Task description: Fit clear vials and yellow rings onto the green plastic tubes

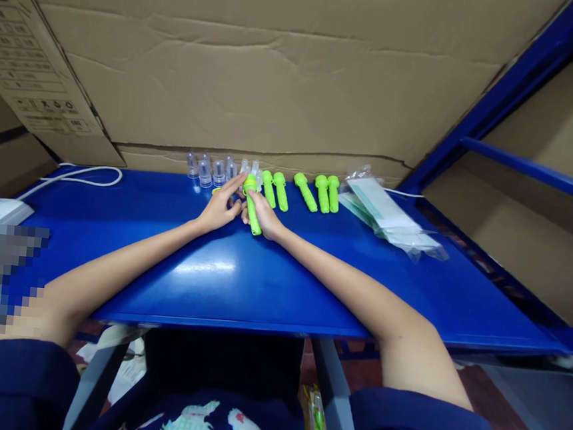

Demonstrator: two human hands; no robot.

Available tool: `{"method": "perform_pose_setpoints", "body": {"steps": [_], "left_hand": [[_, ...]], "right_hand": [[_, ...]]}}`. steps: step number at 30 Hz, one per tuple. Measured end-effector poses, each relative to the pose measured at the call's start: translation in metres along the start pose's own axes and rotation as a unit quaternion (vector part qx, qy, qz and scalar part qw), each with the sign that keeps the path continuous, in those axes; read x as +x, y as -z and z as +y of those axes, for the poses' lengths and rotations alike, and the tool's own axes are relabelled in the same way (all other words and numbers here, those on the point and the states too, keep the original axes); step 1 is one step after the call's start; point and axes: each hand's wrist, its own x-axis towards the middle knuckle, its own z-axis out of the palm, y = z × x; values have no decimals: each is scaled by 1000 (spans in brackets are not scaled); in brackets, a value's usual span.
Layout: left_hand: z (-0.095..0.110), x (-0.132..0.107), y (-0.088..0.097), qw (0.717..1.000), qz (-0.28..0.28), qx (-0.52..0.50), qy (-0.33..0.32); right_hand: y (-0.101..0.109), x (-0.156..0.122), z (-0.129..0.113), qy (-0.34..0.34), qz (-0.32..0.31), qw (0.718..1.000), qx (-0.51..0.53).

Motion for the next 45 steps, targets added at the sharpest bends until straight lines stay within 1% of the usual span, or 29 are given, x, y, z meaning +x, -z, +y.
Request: {"method": "perform_pose_setpoints", "body": {"steps": [3,9,17,23,28,33,39,45], "left_hand": [[3,-1,1,1000,1,5,-9],[11,1,2,999,26,-14,-29],[18,0,4,999,27,-38,-17],[18,0,4,998,29,-54,4],[19,1,5,994,28,-101,21],[21,1,6,991,29,-127,24],[19,1,6,991,25,-128,18],[17,0,4,993,26,-110,16]], "right_hand": [[2,2,0,-17,-16,999,23],[-1,1,-8,-50,-28,997,58],[-2,-2,-16,-84,-30,992,83],[-3,-2,-15,-82,-15,993,86],[-1,1,-10,-72,25,995,58],[1,-1,-11,-59,21,997,46],[-1,-4,-15,-59,38,997,23],[-1,-3,-13,-58,41,997,33]]}}
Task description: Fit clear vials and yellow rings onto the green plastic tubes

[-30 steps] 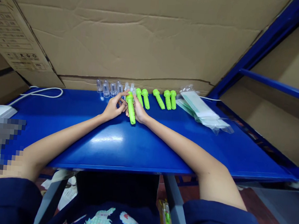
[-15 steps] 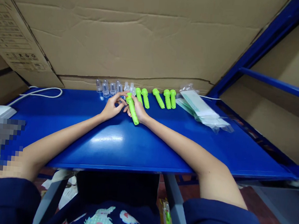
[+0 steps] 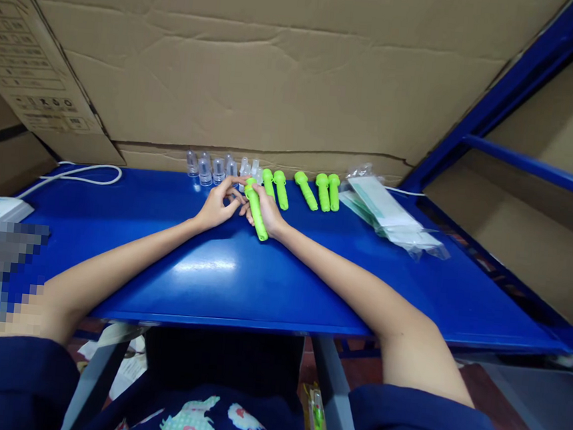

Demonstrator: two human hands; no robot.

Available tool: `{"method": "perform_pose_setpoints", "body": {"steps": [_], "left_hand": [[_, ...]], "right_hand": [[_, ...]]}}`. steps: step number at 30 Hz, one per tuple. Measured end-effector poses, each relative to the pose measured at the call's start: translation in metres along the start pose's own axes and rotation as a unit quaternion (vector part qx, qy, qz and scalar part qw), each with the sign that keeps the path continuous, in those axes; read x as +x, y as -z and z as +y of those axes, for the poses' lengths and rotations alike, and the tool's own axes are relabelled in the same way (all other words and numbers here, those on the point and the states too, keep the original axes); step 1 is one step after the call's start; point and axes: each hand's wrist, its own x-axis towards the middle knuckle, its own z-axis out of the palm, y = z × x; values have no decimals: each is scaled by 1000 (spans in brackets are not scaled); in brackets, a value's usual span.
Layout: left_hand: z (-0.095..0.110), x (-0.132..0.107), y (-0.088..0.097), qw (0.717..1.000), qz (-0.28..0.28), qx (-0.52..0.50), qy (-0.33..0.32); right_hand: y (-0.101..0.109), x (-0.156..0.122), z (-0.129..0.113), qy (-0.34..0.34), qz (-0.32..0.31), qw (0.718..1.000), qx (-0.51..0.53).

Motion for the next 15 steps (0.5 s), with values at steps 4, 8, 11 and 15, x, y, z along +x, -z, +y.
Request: {"method": "perform_pose_setpoints", "body": {"steps": [4,8,11,15], "left_hand": [[0,0,-1,1000,-2,14,3],[3,0,0,1000,-11,4,14],[3,1,1,999,-14,-12,27],[0,1,0,999,-17,-19,19]], "right_hand": [[1,3,3,-1,1,1000,4],[1,2,3,5,5,1000,1],[0,0,0,12,11,1000,-2],[-2,-4,-1,10,14,1000,-5]]}}
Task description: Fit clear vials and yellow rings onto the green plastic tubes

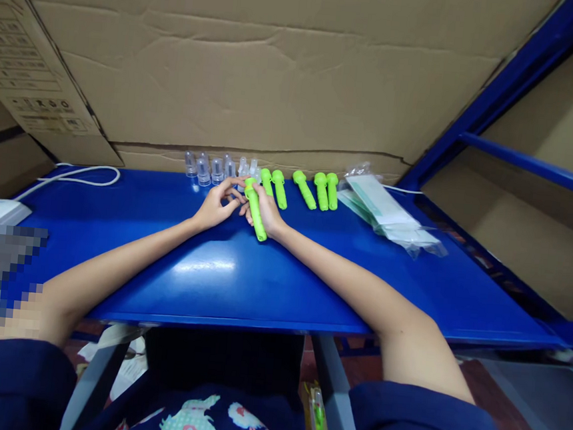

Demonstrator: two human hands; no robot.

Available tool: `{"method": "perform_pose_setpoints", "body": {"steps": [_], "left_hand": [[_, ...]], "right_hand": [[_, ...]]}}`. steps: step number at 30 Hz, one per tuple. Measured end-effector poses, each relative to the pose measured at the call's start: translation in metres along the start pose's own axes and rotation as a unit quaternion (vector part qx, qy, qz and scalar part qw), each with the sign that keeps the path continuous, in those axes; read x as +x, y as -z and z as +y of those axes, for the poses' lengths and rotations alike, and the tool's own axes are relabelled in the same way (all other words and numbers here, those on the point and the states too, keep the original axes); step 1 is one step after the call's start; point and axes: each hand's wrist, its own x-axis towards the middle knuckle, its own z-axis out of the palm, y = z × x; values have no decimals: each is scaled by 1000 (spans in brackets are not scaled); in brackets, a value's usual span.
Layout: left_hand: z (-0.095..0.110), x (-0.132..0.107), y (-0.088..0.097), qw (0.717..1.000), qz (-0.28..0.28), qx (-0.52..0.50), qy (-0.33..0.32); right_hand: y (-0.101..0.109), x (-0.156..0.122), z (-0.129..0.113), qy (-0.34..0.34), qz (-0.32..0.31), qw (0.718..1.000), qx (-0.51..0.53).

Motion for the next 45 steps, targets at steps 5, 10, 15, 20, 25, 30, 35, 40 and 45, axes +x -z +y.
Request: {"method": "perform_pose_setpoints", "body": {"steps": [5,10,15,20,25,30,35,40,45], "left_hand": [[-4,-1,-1,1000,-6,14,-21],[-6,-1,-1,999,-15,25,-14],[-3,0,3,997,-12,69,-24],[-5,7,19,988,-9,150,-32],[-14,13,49,965,35,257,-34],[-16,9,71,906,-68,417,-11],[-26,6,73,866,-122,485,-18],[-30,8,74,853,-139,503,-29],[-29,10,75,839,-129,528,-33]], "right_hand": [[1,2,2,8,3,1000,-6],[3,2,1,-5,-30,1000,6],[4,1,3,36,-21,999,-17],[15,4,-11,139,28,984,-106],[46,16,-36,220,97,946,-216],[98,36,-29,203,219,866,-400],[130,48,-11,176,207,846,-459],[126,45,-5,148,174,824,-518],[124,43,-1,177,150,809,-540]]}}
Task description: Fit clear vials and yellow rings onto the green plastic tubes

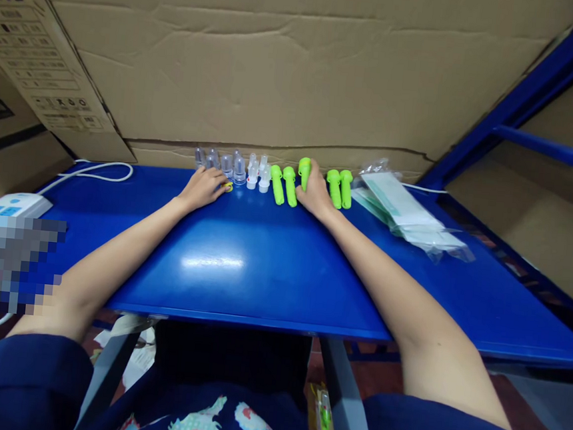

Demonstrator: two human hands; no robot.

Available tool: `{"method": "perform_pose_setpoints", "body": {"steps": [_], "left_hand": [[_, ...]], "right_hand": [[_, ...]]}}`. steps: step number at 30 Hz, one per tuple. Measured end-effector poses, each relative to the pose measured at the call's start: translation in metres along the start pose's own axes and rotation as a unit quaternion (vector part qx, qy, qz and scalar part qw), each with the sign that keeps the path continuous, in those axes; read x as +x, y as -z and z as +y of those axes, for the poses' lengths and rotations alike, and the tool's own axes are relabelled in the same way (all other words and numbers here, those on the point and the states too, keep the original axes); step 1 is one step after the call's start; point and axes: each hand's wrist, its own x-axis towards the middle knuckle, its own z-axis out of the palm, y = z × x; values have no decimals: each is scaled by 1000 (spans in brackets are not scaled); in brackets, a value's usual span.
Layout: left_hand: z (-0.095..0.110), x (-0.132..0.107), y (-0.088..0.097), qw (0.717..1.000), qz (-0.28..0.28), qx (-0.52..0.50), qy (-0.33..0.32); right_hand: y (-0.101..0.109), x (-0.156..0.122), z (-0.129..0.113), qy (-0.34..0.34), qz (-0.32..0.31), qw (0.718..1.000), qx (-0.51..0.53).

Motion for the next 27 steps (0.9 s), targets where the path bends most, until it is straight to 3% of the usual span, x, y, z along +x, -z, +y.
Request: {"method": "perform_pose_setpoints", "body": {"steps": [7,13,18,22,27], "left_hand": [[-2,1,0,998,51,-24,5],[5,0,11,999,9,22,24],[9,0,14,999,15,37,21],[11,0,11,998,49,38,13],[15,-1,7,996,82,28,9]], "right_hand": [[1,0,-2,-4,-18,997,-68],[5,-7,-16,-16,-34,991,-126],[12,-12,-35,56,-4,979,-198],[13,-15,-48,100,-52,966,-233],[12,-16,-52,92,-116,952,-269]]}}
